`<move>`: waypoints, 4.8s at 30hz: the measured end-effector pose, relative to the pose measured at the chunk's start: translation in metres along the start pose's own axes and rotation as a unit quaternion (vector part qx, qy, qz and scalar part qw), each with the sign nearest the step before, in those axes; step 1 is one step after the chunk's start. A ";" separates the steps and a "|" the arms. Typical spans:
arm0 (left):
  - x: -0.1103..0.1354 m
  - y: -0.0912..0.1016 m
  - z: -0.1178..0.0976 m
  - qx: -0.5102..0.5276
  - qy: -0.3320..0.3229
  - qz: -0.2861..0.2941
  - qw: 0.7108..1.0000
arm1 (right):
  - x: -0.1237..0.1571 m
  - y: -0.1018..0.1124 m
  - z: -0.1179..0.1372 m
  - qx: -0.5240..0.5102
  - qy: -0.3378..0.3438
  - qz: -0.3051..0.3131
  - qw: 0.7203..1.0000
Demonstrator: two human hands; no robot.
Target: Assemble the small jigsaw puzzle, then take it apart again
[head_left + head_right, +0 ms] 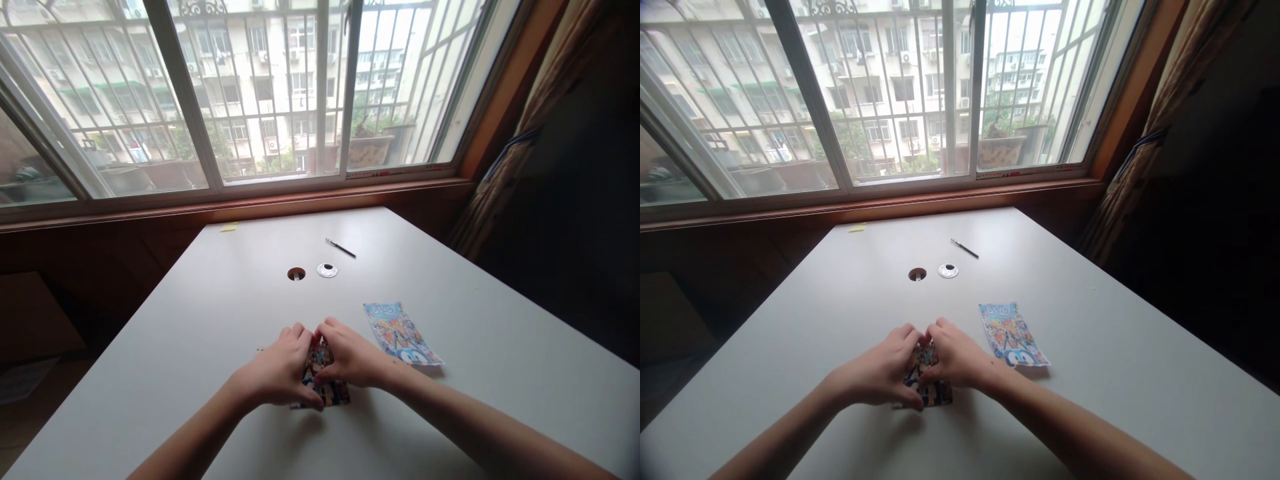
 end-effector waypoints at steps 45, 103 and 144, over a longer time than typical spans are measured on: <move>-0.006 -0.005 0.001 -0.036 0.052 0.004 0.998 | 0.008 -0.002 0.015 0.107 0.068 0.024 0.992; -0.005 0.043 0.011 0.249 -0.024 -0.101 0.963 | -0.011 0.004 -0.028 -0.361 -0.071 -0.003 0.930; 0.022 0.036 0.058 -0.088 0.141 0.004 0.986 | 0.023 0.049 -0.013 0.087 -0.050 0.100 0.990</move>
Point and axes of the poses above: each hand's wrist, its own x-axis away from the middle knuckle, its own y-axis out of the back of the hand, z = x × y, the point moved 9 cm from there along -x, towards the middle knuckle, and after that the axes turned 2 degrees about -x, right-handed, at the moved point
